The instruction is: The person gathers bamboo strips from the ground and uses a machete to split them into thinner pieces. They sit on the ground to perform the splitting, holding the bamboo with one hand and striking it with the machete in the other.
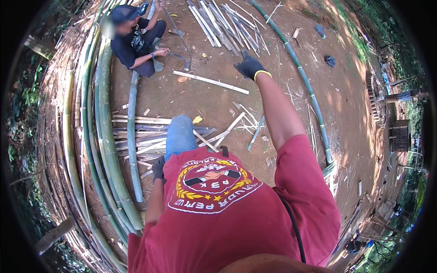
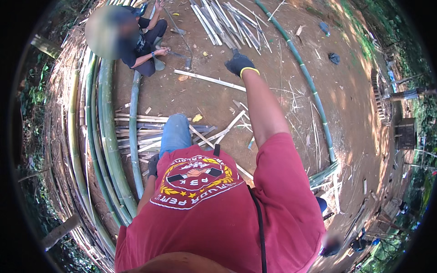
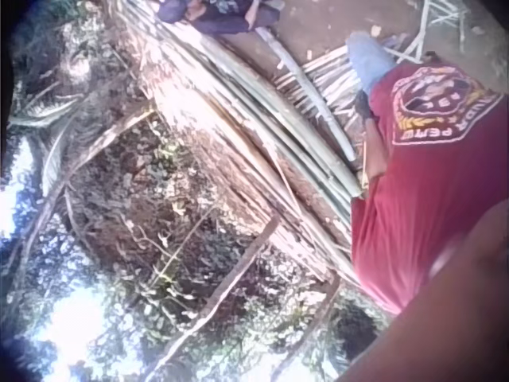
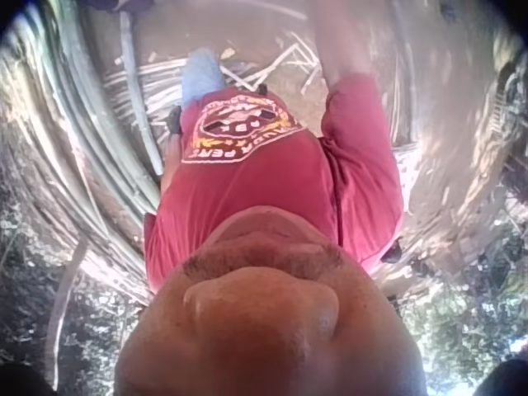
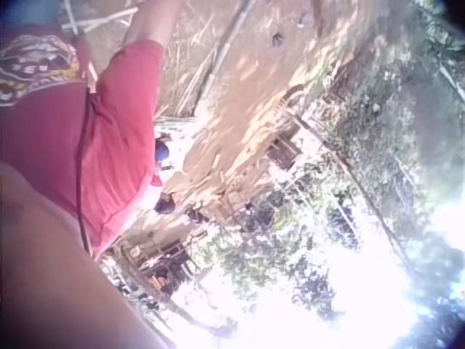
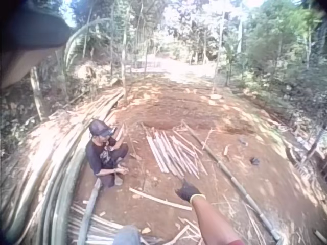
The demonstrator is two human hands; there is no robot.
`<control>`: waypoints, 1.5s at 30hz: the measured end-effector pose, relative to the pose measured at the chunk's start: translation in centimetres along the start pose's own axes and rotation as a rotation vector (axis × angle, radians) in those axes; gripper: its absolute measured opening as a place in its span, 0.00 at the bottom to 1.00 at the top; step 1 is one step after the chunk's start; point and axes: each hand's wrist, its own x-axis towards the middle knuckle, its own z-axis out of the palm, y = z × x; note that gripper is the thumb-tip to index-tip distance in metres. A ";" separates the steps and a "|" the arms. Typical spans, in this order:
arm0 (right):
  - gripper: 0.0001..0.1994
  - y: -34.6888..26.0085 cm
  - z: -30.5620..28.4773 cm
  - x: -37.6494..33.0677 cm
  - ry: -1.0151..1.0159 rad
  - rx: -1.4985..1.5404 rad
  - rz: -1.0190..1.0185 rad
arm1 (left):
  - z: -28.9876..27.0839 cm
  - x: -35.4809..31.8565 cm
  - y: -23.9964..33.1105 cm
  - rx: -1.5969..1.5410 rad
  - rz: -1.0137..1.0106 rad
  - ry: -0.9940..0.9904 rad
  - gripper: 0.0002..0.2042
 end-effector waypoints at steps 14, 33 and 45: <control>0.35 17.9 8.2 9.2 -0.185 0.705 0.399 | 8.9 18.5 21.9 0.248 0.162 -0.306 0.12; 0.14 38.2 -1.0 17.4 -0.327 0.662 0.425 | 5.3 44.4 56.4 -0.554 -0.106 0.024 0.14; 0.13 54.0 -19.4 51.2 -0.277 0.785 0.537 | 28.8 40.6 63.4 0.102 0.181 0.099 0.11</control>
